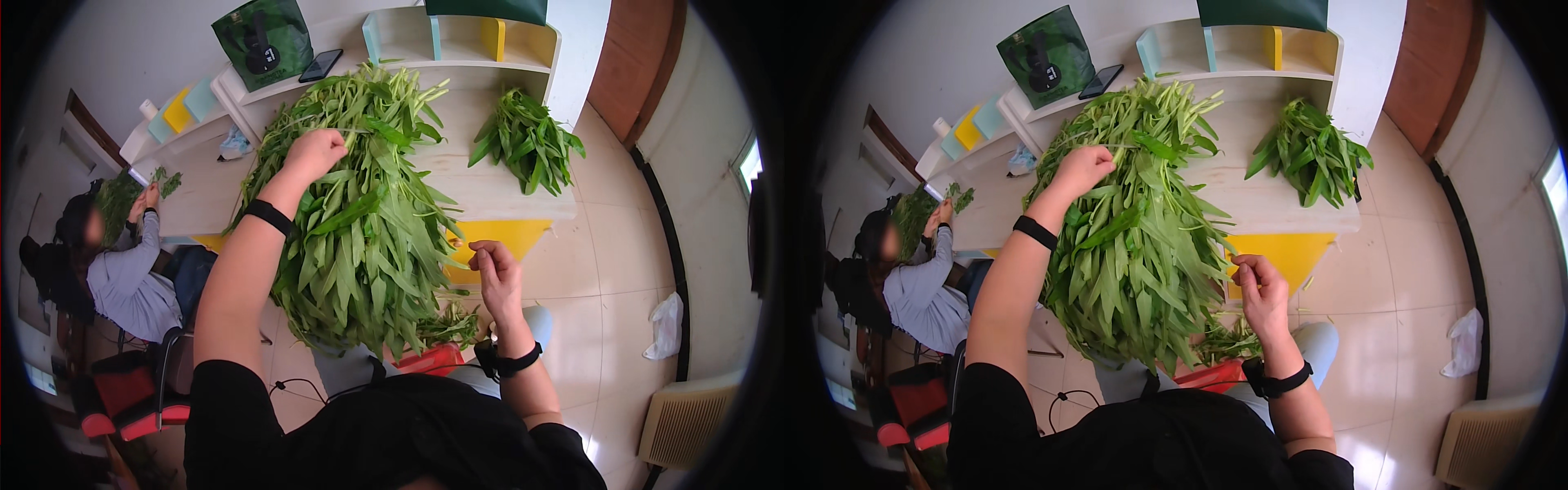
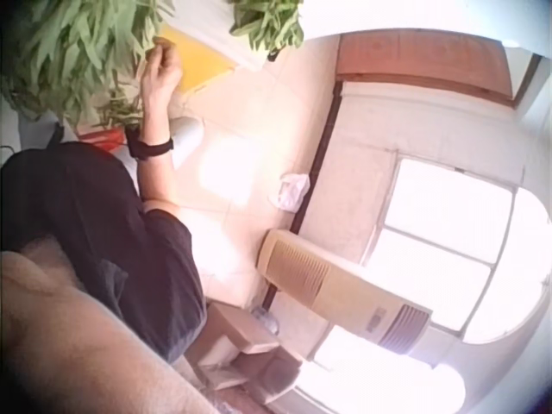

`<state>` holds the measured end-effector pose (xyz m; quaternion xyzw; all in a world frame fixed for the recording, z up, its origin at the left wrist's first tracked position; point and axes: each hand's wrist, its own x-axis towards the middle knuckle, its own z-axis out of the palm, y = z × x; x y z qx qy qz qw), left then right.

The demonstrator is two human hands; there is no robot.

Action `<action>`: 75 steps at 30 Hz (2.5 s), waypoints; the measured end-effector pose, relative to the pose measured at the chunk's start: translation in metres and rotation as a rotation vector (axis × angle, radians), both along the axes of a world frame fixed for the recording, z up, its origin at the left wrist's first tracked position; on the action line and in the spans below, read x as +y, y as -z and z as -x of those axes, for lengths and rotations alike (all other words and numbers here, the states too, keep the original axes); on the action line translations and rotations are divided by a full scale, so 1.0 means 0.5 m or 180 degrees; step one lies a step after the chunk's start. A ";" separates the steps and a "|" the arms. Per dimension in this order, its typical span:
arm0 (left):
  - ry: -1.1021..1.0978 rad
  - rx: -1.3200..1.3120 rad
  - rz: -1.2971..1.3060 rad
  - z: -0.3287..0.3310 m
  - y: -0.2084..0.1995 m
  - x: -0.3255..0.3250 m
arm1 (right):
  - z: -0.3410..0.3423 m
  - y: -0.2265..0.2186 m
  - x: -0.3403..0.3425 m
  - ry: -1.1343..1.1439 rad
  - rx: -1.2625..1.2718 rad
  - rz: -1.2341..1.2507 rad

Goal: The recorder is sorting green leafy vegetables by picking individual stems and leaves from a large pile and grouping them on the table.

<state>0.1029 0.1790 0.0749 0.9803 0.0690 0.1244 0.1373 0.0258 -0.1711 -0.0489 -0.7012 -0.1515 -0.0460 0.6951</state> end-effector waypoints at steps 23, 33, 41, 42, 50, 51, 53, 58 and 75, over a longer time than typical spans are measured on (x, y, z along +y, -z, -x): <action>-0.0175 -0.0367 0.0005 0.067 -0.020 0.125 | 0.026 -0.011 -0.011 -0.0132 0.0053 0.0116; -0.0630 -0.0370 -0.0847 0.085 -0.018 0.084 | 0.032 -0.004 -0.007 -0.0147 -0.0001 0.0129; -0.0806 0.0175 -0.0786 0.082 -0.028 0.029 | 0.038 -0.009 -0.009 -0.0118 -0.0021 0.0216; -0.0816 0.0235 -0.0951 0.084 -0.029 0.019 | 0.038 -0.010 -0.009 -0.0113 -0.0025 0.0245; -0.0886 0.0331 -0.0777 0.090 -0.017 0.038 | 0.041 -0.012 -0.015 -0.0238 0.0118 0.0281; -0.0896 0.0242 -0.0736 0.092 -0.015 0.042 | 0.041 -0.013 -0.015 -0.0247 0.0149 0.0276; -0.0904 0.0156 -0.0700 0.098 -0.015 0.049 | 0.040 -0.012 -0.017 -0.0245 0.0137 0.0290; -0.0569 -0.0100 0.0018 0.142 -0.026 0.050 | 0.038 -0.011 -0.021 -0.0209 0.0150 0.0317; 0.0519 -0.0618 0.1380 0.259 -0.057 -0.113 | 0.014 -0.063 0.050 -0.0954 0.0326 -0.0194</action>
